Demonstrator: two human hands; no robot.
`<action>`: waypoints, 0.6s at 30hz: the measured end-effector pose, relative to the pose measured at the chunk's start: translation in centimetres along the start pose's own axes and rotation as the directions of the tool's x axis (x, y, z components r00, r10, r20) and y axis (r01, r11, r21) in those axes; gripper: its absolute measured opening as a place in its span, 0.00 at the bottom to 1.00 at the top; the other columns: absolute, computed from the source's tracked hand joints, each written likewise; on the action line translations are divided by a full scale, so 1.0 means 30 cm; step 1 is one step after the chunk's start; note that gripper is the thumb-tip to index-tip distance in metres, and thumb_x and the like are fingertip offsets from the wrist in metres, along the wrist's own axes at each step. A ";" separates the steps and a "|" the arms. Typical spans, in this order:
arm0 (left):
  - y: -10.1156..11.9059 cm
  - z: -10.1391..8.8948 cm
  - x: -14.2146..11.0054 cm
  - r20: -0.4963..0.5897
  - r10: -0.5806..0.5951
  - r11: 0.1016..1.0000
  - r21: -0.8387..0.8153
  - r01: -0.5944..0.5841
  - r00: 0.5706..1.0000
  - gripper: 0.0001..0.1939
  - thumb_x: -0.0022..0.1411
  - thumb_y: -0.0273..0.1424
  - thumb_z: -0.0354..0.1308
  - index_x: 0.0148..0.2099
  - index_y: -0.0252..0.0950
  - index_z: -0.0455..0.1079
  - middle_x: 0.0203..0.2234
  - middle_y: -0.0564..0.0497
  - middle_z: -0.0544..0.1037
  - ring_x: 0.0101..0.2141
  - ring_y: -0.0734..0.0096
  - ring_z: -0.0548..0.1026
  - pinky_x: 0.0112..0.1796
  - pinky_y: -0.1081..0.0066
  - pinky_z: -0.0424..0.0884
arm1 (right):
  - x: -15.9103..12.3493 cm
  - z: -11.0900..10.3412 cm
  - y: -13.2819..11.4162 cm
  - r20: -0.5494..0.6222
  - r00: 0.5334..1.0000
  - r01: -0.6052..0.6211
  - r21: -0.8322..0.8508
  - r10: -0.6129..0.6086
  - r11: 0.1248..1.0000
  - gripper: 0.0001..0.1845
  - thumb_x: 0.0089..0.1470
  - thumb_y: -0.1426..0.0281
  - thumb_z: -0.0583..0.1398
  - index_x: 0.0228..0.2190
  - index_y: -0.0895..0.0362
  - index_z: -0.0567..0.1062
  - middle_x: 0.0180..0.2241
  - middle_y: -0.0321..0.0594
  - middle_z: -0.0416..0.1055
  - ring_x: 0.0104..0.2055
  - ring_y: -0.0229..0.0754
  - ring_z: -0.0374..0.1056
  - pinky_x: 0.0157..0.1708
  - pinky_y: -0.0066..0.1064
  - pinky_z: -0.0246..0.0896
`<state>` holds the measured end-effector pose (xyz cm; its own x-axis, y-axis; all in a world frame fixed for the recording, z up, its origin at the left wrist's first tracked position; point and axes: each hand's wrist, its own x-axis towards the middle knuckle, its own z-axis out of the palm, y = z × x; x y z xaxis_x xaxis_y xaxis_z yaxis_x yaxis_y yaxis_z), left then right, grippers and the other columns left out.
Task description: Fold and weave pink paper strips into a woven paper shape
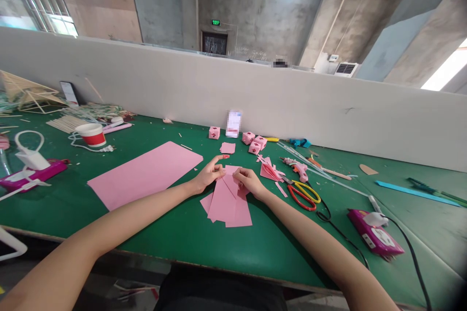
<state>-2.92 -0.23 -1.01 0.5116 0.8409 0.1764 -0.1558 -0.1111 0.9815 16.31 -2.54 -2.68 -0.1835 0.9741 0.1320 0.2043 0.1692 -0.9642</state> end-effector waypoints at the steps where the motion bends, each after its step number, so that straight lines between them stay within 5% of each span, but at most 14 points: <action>1: -0.001 -0.001 0.001 0.005 -0.004 1.000 -0.004 0.004 1.000 0.33 0.55 0.35 0.63 0.61 0.37 0.58 0.20 0.62 0.57 0.23 0.77 0.56 0.27 0.74 0.52 | 0.001 0.000 0.001 -0.001 1.000 0.001 0.002 -0.001 1.000 0.15 0.52 0.60 0.59 0.21 0.57 0.67 0.19 0.32 0.62 0.20 0.33 0.58 0.21 0.25 0.51; 12: -0.013 -0.012 0.012 -0.037 -0.124 0.988 -0.091 0.121 0.992 0.30 0.52 0.37 0.65 0.56 0.37 0.63 0.23 0.60 0.63 0.21 0.78 0.61 0.24 0.75 0.56 | 0.001 0.000 0.004 0.010 1.000 0.013 0.028 -0.013 1.000 0.16 0.52 0.59 0.59 0.21 0.57 0.66 0.20 0.31 0.62 0.20 0.32 0.57 0.23 0.25 0.52; 18: -0.013 -0.014 0.008 -0.009 -0.074 0.995 -0.063 0.073 0.997 0.31 0.53 0.35 0.65 0.59 0.39 0.62 0.20 0.62 0.55 0.21 0.79 0.54 0.23 0.76 0.51 | 0.001 0.001 0.006 0.011 1.000 0.009 0.019 -0.009 1.000 0.16 0.52 0.59 0.60 0.21 0.57 0.67 0.20 0.32 0.63 0.20 0.32 0.58 0.23 0.25 0.53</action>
<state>-3.10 0.24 -1.39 0.5145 0.8513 0.1027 -0.1711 -0.0155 0.9851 16.32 -2.48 -2.87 -0.1957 0.9708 0.1387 0.1841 0.1752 -0.9672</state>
